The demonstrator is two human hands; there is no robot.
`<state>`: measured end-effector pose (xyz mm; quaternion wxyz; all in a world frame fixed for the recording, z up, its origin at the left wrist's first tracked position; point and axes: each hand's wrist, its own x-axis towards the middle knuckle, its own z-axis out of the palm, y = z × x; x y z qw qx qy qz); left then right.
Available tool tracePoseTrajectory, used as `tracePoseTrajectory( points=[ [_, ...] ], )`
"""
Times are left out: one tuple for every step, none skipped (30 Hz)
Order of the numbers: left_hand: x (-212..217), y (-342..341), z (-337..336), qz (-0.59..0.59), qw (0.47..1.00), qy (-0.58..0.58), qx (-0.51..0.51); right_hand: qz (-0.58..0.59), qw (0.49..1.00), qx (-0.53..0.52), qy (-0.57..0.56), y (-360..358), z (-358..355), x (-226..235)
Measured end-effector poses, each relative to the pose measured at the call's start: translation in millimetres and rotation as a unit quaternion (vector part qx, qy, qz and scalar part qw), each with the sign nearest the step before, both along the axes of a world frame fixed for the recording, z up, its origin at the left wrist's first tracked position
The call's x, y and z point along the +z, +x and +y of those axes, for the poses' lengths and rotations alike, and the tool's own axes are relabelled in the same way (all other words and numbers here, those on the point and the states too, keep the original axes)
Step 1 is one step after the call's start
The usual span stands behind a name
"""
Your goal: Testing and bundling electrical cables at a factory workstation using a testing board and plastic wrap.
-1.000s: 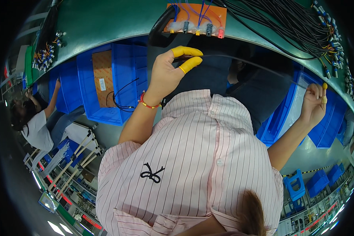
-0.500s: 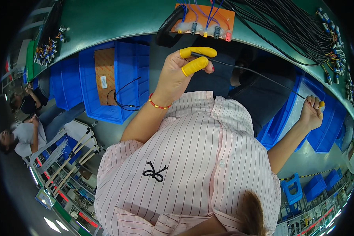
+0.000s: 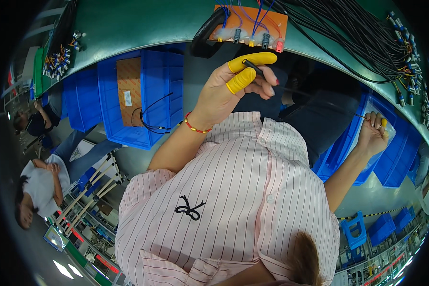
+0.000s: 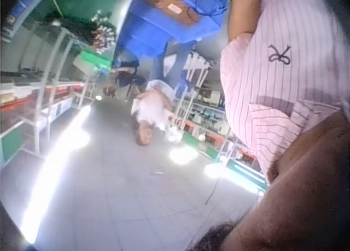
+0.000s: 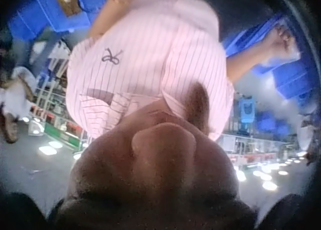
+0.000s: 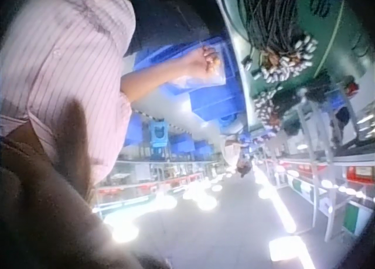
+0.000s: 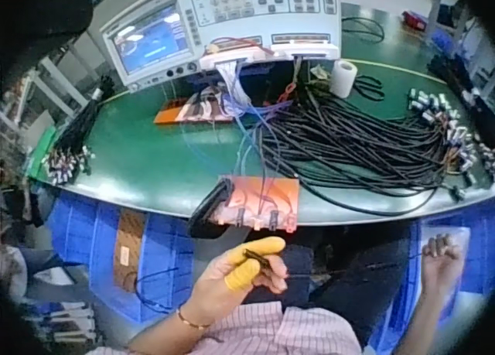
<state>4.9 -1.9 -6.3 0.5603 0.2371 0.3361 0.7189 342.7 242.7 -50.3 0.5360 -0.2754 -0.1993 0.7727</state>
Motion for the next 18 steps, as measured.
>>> tracePoseTrajectory(
  points=[
    [-1, -1, 0, -0.006, 1.000, 0.003, -0.004, -0.020, 1.000, -0.011, -0.001, -5, -2, 2],
    [-2, -1, 0, -0.013, 1.000, 0.007, -0.009, -0.041, 0.999, -0.022, -0.001, -10, -3, 5],
    [-3, -1, -1, -0.020, 1.000, 0.011, -0.013, -0.026, 1.000, -0.004, 0.004, -10, -3, 4],
    [-3, -2, -1, -0.023, 1.000, -0.003, -0.012, -0.012, 1.000, 0.015, 0.010, -9, -4, 3],
    [-2, -2, -1, -0.026, 0.999, -0.018, -0.011, 0.003, 0.999, 0.033, 0.015, -9, -4, 3],
    [-2, -2, -2, -0.029, 0.999, -0.032, -0.010, -0.002, 0.999, 0.036, 0.016, -10, -4, 3],
    [-2, -3, -2, -0.033, 0.999, -0.041, -0.011, -0.007, 0.999, 0.038, 0.018, -13, -4, 3],
    [-1, -3, -2, -0.037, 0.998, -0.049, -0.012, -0.013, 0.999, 0.040, 0.019, -16, -5, 4],
    [-2, -4, -2, -0.042, 0.997, -0.058, -0.013, -0.019, 0.999, 0.037, 0.014, -19, -7, 6],
    [-2, -4, -2, -0.050, 0.997, -0.062, -0.009, -0.025, 0.999, 0.034, 0.008, -23, -9, 7],
    [-3, -4, -2, -0.056, 0.996, -0.067, -0.002, -0.029, 0.999, 0.033, 0.002, -26, -10, 7],
    [-3, -4, -2, -0.061, 0.996, -0.071, 0.005, -0.021, 0.999, 0.048, 0.004, -26, -9, 4],
    [-4, -4, -2, -0.048, 0.995, -0.082, 0.011, -0.012, 0.998, 0.063, 0.006, -26, -9, 1],
    [-5, -5, -2, -0.036, 0.995, -0.094, 0.014, -0.005, 0.997, 0.076, 0.008, -26, -9, 0],
    [-6, -6, -1, -0.025, 0.994, -0.105, 0.017, -0.008, 0.997, 0.075, 0.005, -27, -10, 0],
    [-8, -7, 0, -0.025, 0.993, -0.110, 0.023, -0.011, 0.997, 0.074, 0.001, -29, -11, 0],
    [-9, -7, 0, -0.024, 0.993, -0.114, 0.030, -0.013, 0.997, 0.073, -0.003, -31, -12, 1],
    [-10, -8, 1, -0.023, 0.992, -0.119, 0.038, -0.013, 0.997, 0.074, -0.007, -31, -11, 1]
  ],
)
